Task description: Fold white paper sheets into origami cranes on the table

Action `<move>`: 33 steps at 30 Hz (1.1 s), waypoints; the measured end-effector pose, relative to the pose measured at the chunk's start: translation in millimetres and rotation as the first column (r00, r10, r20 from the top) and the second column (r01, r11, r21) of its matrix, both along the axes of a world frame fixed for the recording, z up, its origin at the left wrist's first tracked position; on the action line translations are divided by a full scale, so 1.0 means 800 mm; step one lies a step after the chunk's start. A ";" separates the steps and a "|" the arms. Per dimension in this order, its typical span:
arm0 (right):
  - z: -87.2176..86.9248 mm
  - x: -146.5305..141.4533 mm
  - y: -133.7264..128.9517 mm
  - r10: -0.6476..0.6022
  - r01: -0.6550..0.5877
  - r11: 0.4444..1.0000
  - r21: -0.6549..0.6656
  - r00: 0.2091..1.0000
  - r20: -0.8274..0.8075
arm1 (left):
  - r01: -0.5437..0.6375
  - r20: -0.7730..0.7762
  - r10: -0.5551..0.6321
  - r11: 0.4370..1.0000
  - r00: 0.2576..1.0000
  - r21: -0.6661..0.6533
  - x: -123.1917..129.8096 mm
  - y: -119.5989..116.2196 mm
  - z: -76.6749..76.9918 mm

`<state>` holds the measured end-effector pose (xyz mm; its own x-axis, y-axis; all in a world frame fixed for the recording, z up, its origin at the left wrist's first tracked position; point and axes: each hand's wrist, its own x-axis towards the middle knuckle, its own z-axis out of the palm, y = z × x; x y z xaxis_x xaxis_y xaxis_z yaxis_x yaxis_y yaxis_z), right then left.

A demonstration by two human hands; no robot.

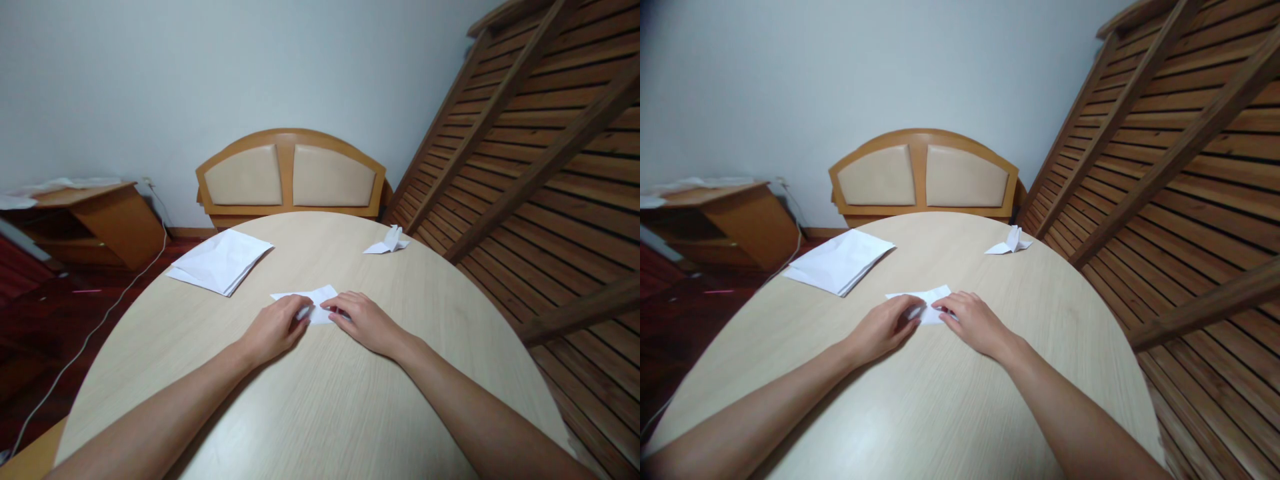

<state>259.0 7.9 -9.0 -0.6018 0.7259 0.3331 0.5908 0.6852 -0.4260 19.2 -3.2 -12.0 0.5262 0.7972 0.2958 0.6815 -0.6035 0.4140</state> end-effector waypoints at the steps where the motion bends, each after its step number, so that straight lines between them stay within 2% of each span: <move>1: 0.000 0.000 0.001 0.004 -0.004 1.000 0.003 1.000 -0.004 | 0.026 0.007 -0.026 0.999 1.000 0.022 0.000 0.000 -0.001; 4: 0.001 -0.001 0.001 0.005 -0.005 1.000 0.020 1.000 -0.001 | 0.061 -0.012 -0.060 0.994 0.998 0.090 -0.001 0.001 -0.005; 9: 0.006 -0.004 -0.008 0.033 -0.039 0.997 0.060 0.994 0.102 | 0.002 -0.083 0.010 0.989 0.996 0.148 -0.003 0.004 -0.012; 13: 0.006 -0.005 -0.019 0.133 -0.124 0.990 -0.061 0.973 0.187 | 0.009 -0.098 0.005 0.990 0.995 0.138 -0.003 0.006 -0.010; 16: 0.003 0.000 -0.020 0.134 -0.108 0.985 -0.132 0.969 0.210 | 0.006 -0.114 0.010 0.991 0.993 0.136 -0.002 0.006 -0.007; 20: 0.001 0.012 -0.014 0.120 -0.090 0.986 -0.141 0.967 0.223 | 0.004 -0.115 0.012 0.990 0.993 0.142 -0.002 0.005 -0.004; 24: 0.006 0.022 -0.008 0.091 -0.064 0.992 -0.111 0.962 0.258 | 0.001 -0.115 0.015 0.990 0.993 0.142 -0.002 0.004 -0.004; 28: 0.019 0.023 -0.006 0.066 -0.065 0.998 -0.011 0.968 0.242 | -0.001 -0.135 0.021 0.989 0.991 0.149 -0.003 0.004 -0.006; 33: 0.035 0.015 -0.012 0.189 -0.197 0.979 0.046 0.971 0.147 | -0.039 -0.132 0.060 0.987 0.989 0.155 -0.003 0.004 -0.005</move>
